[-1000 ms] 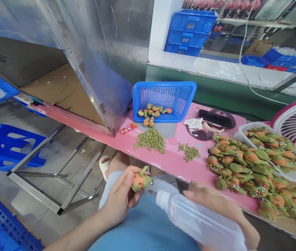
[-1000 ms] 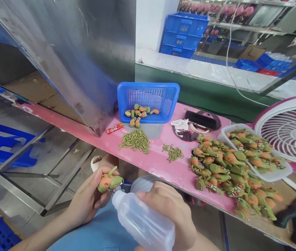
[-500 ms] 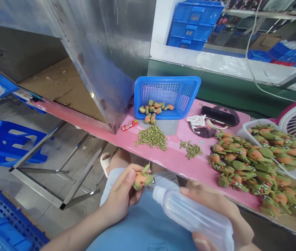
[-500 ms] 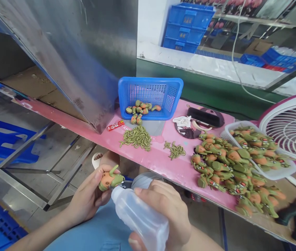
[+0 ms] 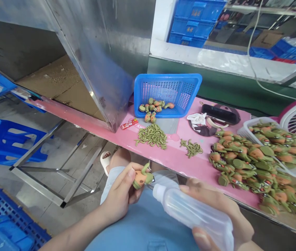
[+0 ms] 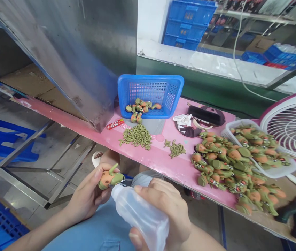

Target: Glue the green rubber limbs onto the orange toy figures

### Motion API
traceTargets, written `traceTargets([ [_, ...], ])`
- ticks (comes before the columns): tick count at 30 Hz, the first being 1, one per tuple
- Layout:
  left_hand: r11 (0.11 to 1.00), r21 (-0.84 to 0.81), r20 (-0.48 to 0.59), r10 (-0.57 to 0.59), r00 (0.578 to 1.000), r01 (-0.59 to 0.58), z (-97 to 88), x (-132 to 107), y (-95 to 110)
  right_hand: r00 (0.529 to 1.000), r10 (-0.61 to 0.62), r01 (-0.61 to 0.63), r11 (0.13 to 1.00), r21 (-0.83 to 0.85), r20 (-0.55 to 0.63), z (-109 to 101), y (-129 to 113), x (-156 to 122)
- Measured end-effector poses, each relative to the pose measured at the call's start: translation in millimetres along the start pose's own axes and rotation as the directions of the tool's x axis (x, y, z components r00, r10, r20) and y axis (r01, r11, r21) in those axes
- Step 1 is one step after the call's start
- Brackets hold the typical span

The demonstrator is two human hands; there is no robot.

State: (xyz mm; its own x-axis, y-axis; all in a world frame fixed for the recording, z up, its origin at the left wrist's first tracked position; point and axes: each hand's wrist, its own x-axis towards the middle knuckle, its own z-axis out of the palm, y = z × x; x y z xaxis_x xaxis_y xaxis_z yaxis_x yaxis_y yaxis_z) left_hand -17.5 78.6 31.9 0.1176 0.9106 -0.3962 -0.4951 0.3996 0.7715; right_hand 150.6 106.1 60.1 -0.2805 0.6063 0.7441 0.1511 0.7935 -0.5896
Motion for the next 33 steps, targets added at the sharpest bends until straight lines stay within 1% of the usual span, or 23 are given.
traceTargets([
  [4, 1.0, -0.006, -0.001, -0.012, 1.0, 0.012, 0.5, 0.9, -0.7, 1.0, -0.005, 0.005, 1.0, 0.015, 0.001, 2.1, 0.1, 0.7],
  [9, 1.0, -0.01, 0.004, 0.008, 1.0, -0.008, 2.8, 2.5, 1.4, 1.0, -0.016, 0.016, 1.0, 0.015, -0.008, 2.0, -0.6, 1.4],
  [19, 1.0, -0.002, -0.031, -0.003, 1.0, 0.003, 4.7, 2.0, 2.1, 1.0, 0.008, -0.008, 1.0, 0.019, -0.02, 1.9, 0.0, 1.3],
  [23, 1.0, -0.003, -0.05, -0.009, 0.999, 0.009, 3.8, 2.4, 1.2, 0.999, 0.01, -0.009, 1.0, 0.023, -0.045, 2.1, 1.6, -0.2],
  [29, 1.0, -0.023, -0.045, 0.0, 0.999, -0.001, 4.9, 2.6, 1.6, 0.999, 0.019, -0.019, 1.0, 0.002, -0.029, -1.2, 0.5, 0.2],
  [33, 1.0, -0.024, -0.038, -0.003, 0.999, 0.002, 4.4, 2.2, 1.2, 1.0, 0.004, -0.004, 1.0, -0.002, -0.017, -2.3, -0.3, -0.4],
])
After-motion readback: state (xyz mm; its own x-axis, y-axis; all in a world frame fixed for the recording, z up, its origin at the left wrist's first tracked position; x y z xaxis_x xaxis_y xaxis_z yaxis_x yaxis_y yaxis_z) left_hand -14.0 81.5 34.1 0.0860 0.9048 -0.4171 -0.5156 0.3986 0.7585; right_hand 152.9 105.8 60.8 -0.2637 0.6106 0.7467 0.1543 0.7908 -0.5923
